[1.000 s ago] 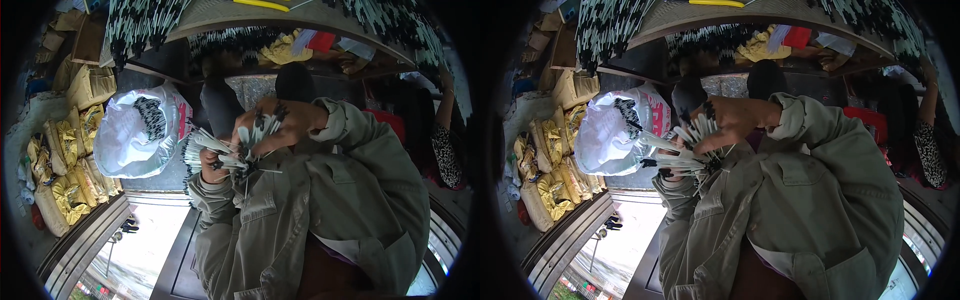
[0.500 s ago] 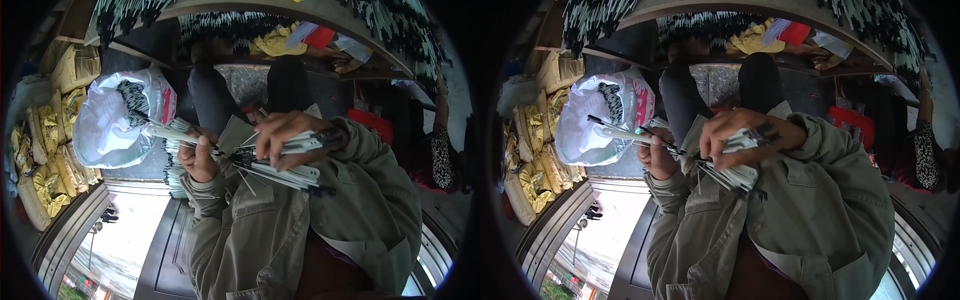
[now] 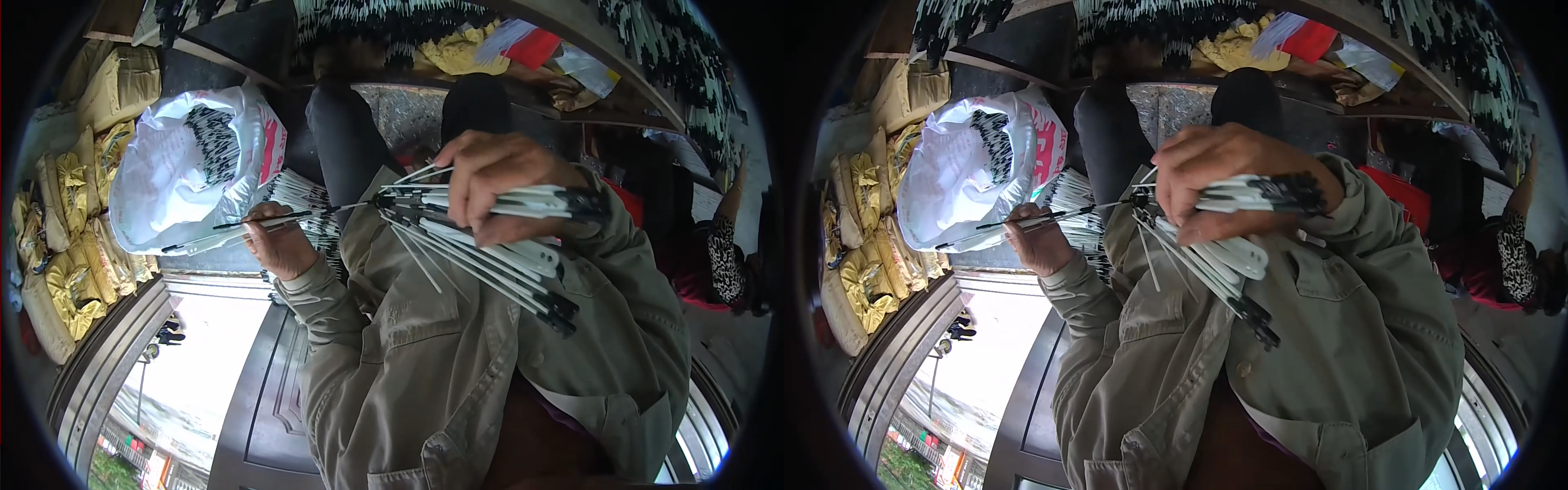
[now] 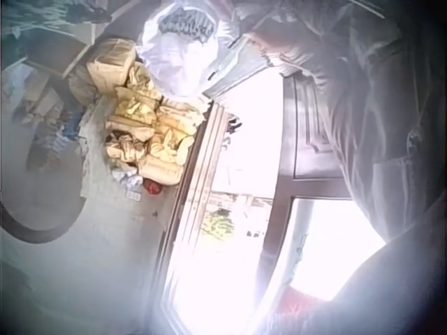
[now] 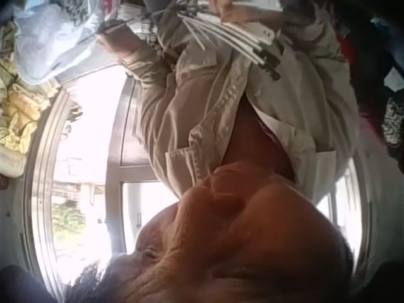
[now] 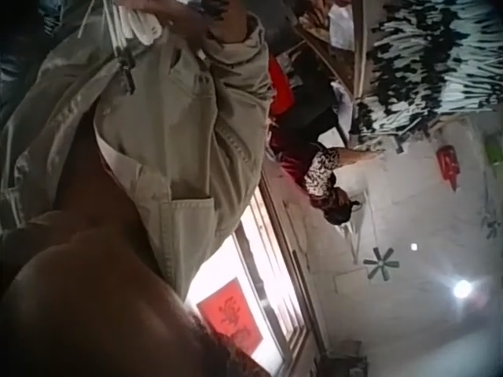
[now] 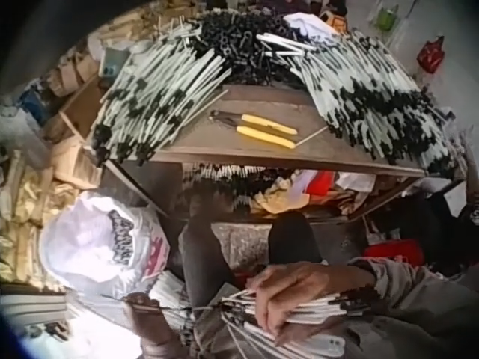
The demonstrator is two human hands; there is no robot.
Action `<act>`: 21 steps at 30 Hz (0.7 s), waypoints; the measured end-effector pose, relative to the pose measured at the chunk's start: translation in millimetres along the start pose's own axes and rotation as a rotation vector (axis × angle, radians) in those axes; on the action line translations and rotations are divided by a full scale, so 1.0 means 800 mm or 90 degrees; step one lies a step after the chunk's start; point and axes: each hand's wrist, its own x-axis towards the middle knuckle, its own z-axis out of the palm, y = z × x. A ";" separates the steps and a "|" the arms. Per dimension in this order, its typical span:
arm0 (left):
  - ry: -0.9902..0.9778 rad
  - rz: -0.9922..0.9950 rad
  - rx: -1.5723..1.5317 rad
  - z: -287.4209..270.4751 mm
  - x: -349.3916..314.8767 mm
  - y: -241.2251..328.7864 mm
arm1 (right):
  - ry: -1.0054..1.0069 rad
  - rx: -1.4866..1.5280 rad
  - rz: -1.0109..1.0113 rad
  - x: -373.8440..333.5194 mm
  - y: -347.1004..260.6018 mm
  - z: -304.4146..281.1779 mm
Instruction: Assembling zipper components onto strips and securing them using pliers in a factory setting.
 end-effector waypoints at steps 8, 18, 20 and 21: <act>-0.423 0.103 0.599 0.108 -0.032 -0.004 | 0.014 -0.020 0.045 0.026 0.020 0.025; -0.383 0.121 0.737 0.124 -0.033 0.001 | 0.127 -0.010 0.012 0.022 0.029 0.055; -0.362 0.145 0.736 0.124 -0.036 -0.005 | 0.149 -0.031 0.022 0.026 0.025 0.056; -0.337 0.169 0.736 0.123 -0.039 -0.008 | 0.169 -0.049 0.033 0.028 0.024 0.056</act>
